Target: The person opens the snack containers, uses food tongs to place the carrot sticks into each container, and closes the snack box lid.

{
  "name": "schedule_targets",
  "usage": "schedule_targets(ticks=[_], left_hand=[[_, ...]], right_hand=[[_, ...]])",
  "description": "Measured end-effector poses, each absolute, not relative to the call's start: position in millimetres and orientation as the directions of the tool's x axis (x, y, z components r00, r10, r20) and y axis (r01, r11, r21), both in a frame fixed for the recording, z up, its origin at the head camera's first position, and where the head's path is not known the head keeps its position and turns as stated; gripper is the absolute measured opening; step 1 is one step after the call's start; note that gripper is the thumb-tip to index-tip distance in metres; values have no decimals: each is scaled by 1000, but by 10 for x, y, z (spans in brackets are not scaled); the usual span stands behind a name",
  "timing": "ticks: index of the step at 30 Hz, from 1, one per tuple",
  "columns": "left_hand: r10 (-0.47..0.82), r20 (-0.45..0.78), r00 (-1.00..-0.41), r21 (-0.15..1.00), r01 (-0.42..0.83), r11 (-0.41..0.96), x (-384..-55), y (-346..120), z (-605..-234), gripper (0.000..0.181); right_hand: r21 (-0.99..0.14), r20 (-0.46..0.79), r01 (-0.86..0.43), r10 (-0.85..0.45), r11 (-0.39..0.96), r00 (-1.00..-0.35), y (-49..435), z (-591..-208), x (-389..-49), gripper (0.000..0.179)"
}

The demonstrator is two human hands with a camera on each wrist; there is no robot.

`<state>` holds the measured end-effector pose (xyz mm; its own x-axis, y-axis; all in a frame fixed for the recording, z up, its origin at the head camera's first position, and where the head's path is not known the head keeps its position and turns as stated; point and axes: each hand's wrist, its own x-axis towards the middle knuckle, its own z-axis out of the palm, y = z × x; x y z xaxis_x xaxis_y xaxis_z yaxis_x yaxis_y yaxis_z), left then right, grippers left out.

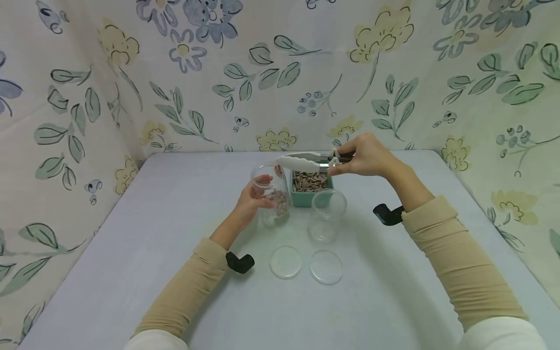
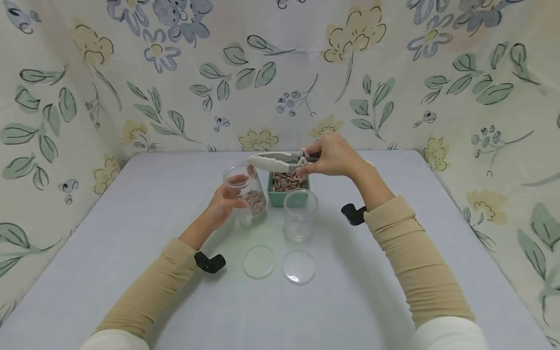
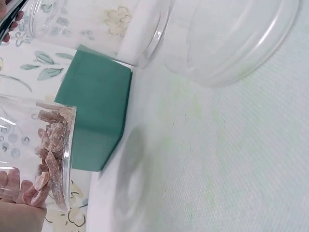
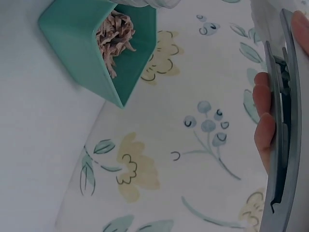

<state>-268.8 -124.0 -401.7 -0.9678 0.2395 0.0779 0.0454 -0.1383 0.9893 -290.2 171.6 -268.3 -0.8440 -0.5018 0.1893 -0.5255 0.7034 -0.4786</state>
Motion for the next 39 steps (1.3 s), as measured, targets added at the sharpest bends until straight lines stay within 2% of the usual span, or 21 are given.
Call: schedule_targets(ticks=[3, 8, 14, 19, 22, 24, 30, 35, 39], left_hand=[[225, 69, -972, 992, 42, -122, -2689, -1214, -4003, 71], [203, 29, -979, 997, 13, -81, -2699, -1170, -4006, 70], [199, -1, -980, 997, -17, -77, -2720, -1139, -4031, 69], [174, -5, -985, 997, -18, -75, -2699, -1140, -4032, 73], [115, -24, -993, 1000, -26, -14, -2690, -1160, -4032, 75], [71, -39, -997, 998, -35, 45, -2689, -1176, -4029, 76], [-37, -82, -996, 981, -87, 173, -2706, -1180, -3991, 81], [-76, -85, -994, 972, -99, 212, -2739, -1103, -3988, 83], [-91, -91, -992, 967, -110, 230, -2762, -1038, -4004, 84]], right_hand=[[-478, 209, -536, -502, 696, -839, 1728, -2670, -2882, 41], [-486, 217, -543, -507, 685, -834, 1704, -2653, -2854, 49], [-432, 203, -560, -530, 706, -824, 1638, -2661, -2844, 58], [-440, 199, -496, -458, 748, -867, 1699, -2666, -2890, 64], [-402, 154, -423, -396, 812, -905, 1771, -2642, -2937, 63], [-319, 108, -395, -381, 862, -918, 1804, -2618, -2972, 62], [8, -36, -409, -408, 913, -912, 1735, -2524, -3116, 85], [234, -78, -452, -447, 861, -891, 1565, -2375, -3223, 71], [338, -145, -469, -448, 816, -882, 1404, -2294, -3272, 68]])
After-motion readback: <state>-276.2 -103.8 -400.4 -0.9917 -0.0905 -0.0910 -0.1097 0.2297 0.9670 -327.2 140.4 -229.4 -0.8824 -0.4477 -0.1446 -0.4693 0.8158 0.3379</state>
